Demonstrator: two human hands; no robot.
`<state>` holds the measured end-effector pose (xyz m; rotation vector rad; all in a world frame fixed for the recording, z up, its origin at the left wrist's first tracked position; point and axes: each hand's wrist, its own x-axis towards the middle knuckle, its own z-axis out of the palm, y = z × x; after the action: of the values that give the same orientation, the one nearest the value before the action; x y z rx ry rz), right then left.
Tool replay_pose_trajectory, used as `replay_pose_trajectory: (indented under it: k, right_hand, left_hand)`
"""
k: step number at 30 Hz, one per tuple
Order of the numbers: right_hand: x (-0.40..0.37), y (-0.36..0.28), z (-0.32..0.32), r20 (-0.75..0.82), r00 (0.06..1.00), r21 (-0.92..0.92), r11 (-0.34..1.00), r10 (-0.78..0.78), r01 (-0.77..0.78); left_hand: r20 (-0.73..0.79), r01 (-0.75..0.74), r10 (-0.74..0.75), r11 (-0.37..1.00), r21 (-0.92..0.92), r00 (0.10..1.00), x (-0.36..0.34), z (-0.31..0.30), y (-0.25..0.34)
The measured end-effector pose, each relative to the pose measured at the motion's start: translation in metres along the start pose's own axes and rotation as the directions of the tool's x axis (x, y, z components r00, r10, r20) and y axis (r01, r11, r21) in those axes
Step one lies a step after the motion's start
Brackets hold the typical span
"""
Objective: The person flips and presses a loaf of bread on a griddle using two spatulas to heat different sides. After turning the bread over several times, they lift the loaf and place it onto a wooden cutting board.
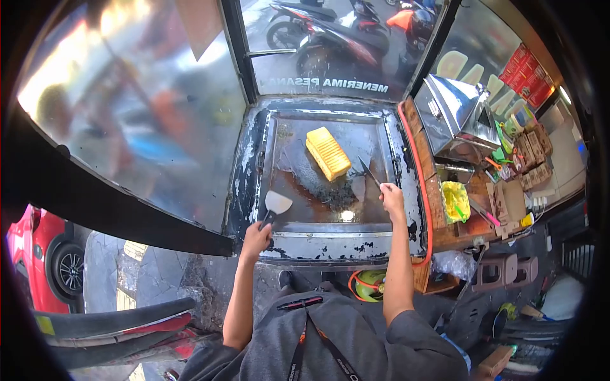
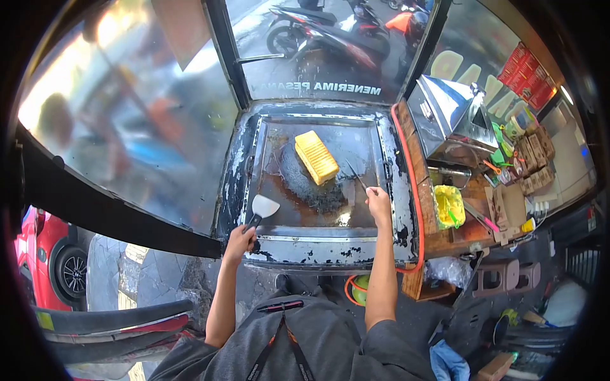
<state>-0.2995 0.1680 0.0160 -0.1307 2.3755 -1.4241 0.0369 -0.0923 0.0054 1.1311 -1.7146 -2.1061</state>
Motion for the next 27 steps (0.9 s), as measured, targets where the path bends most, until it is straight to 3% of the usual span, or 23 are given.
replay_pose_trajectory:
  k: [2,4,6,8,9,12,13,17,21,23,27]
  right_hand:
    - [-0.003,-0.012,0.013,0.097,0.993,0.293,0.951,0.071,-0.096]
    - [-0.012,-0.016,0.03,0.17,0.984,0.263,0.961,0.045,-0.09]
    - [-0.027,-0.015,0.041,0.255,0.967,0.117,0.993,-0.029,-0.001]
    - [-0.044,-0.017,0.029,0.406,0.913,0.135,0.99,-0.032,-0.026]
    - [-0.055,-0.025,0.02,0.408,0.913,0.094,0.995,-0.017,-0.023]
    - [-0.047,-0.001,0.015,0.194,0.975,0.059,0.994,-0.106,0.096]
    - [-0.035,0.012,0.015,0.127,0.989,0.077,0.995,-0.075,0.066]
    - [-0.037,0.006,0.011,0.17,0.985,0.293,0.954,0.008,-0.058]
    - [-0.058,0.002,-0.007,0.386,0.92,0.229,0.96,0.059,-0.158]
    - [-0.062,-0.002,-0.013,0.369,0.928,0.239,0.959,0.059,-0.155]
    - [-0.057,0.009,-0.004,0.29,0.955,0.31,0.938,0.063,-0.156]
  left_hand:
    - [-0.01,-0.042,0.043,0.996,0.075,0.999,0.032,0.02,0.019]
    - [-0.051,-0.095,0.109,0.97,0.222,0.993,0.079,0.036,0.011]
    - [-0.068,-0.226,0.305,0.82,0.525,0.95,0.104,0.049,0.011]
    - [-0.047,-0.319,0.503,0.615,0.721,0.863,0.108,0.069,0.02]
    - [-0.065,-0.199,0.395,0.591,0.781,0.916,0.097,0.078,0.035]
    - [0.059,-0.248,0.338,0.551,0.797,0.939,0.071,0.085,0.036]
    - [0.073,-0.284,0.344,0.616,0.735,0.936,0.06,0.087,0.032]
    - [0.013,-0.183,0.212,0.81,0.557,0.977,0.039,0.086,0.025]
    - [-0.104,-0.136,0.279,0.721,0.68,0.955,0.039,0.095,0.024]
    - [-0.072,-0.125,0.268,0.649,0.751,0.961,0.028,0.105,0.029]
    - [0.01,-0.282,0.345,0.751,0.597,0.939,0.021,0.094,0.015]
